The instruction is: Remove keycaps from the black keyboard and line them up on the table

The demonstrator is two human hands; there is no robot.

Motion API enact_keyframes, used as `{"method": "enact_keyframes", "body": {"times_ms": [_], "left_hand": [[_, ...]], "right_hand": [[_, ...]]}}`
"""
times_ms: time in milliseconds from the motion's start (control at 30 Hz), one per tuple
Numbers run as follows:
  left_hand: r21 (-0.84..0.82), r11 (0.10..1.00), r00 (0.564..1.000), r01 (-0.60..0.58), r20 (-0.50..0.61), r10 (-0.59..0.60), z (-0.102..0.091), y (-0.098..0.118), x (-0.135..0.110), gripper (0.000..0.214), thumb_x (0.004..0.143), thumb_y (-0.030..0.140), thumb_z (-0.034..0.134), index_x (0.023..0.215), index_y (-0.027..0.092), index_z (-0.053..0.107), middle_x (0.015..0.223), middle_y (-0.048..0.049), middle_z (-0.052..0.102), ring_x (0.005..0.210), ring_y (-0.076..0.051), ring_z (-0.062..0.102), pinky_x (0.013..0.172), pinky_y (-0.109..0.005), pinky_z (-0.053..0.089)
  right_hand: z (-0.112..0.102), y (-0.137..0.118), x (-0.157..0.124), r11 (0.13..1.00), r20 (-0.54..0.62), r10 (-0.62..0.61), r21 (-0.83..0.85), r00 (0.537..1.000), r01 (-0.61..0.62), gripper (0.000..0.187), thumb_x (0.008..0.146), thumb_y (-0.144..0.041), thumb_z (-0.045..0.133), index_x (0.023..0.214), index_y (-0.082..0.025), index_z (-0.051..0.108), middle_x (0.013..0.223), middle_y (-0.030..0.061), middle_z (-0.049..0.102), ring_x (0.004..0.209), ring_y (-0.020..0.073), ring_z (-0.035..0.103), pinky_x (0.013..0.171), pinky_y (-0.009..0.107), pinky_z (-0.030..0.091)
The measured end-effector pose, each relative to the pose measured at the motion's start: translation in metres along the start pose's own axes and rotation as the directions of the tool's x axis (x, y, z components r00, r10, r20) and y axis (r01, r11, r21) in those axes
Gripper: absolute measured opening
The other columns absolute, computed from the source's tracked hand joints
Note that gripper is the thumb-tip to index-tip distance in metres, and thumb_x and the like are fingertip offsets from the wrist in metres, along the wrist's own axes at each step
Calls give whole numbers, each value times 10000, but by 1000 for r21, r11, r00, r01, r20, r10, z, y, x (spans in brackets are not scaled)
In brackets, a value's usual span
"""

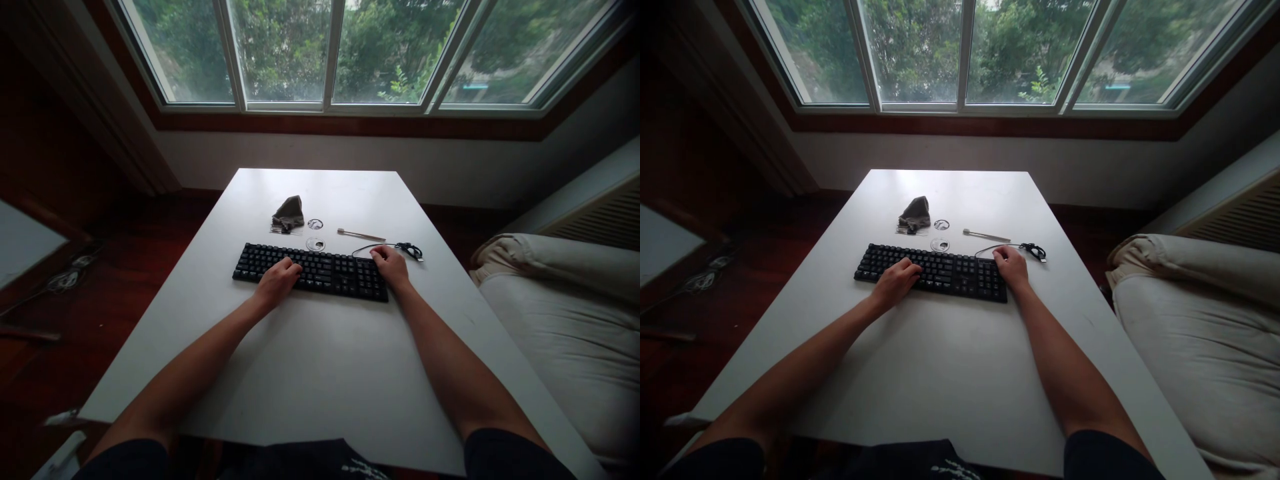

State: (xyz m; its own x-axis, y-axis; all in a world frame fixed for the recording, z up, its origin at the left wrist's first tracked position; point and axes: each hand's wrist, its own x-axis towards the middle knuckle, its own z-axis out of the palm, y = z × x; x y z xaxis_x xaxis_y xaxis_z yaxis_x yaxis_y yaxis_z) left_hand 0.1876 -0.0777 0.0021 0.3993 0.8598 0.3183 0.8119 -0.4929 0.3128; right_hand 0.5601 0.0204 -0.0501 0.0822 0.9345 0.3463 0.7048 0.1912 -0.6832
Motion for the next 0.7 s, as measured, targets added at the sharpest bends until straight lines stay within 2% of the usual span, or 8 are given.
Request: {"method": "enact_keyframes", "body": {"times_ms": [200, 400, 533, 700], "left_hand": [[28, 999, 999, 43, -21, -43, -14, -19, -12, 152, 1003, 229, 548, 1106, 215, 658, 1047, -54, 600, 933, -183, 631, 855, -302, 523], [48, 997, 996, 57, 61, -59, -37, -38, -24, 179, 986, 249, 581, 1146, 227, 657, 1068, -51, 614, 939, -203, 642, 854, -331, 530], [70, 994, 993, 89, 66, -94, -54, -49, -32, 234, 990, 246, 572, 1214, 233, 637, 1084, -53, 644, 971, -221, 638, 861, -351, 527], [139, 990, 996, -14, 90, 1, -67, -58, -37, 171, 979, 172, 546, 1074, 209, 683, 1056, -73, 655, 979, -232, 606, 864, -366, 511]], "right_hand": [[-2, -2, -1, 1000, 5, 16, 1, 1000, -16, 244, 867, -393, 568, 920, -217, 728, 913, 63, 748, 819, 239, 646, 793, 370, 475], [-2, -4, -2, 1000, 2, 10, -3, 1000, -10, 249, 871, -397, 563, 917, -216, 727, 914, 65, 748, 811, 236, 643, 792, 372, 475], [-2, -5, -2, 1000, 3, 4, -6, 1000, -4, 257, 872, -404, 558, 914, -214, 726, 908, 69, 744, 816, 240, 643, 784, 371, 473], [-2, -6, -2, 1000, 6, 3, -7, 1000, -3, 249, 876, -398, 558, 914, -215, 723, 897, 61, 741, 811, 233, 641, 776, 362, 466]]}}
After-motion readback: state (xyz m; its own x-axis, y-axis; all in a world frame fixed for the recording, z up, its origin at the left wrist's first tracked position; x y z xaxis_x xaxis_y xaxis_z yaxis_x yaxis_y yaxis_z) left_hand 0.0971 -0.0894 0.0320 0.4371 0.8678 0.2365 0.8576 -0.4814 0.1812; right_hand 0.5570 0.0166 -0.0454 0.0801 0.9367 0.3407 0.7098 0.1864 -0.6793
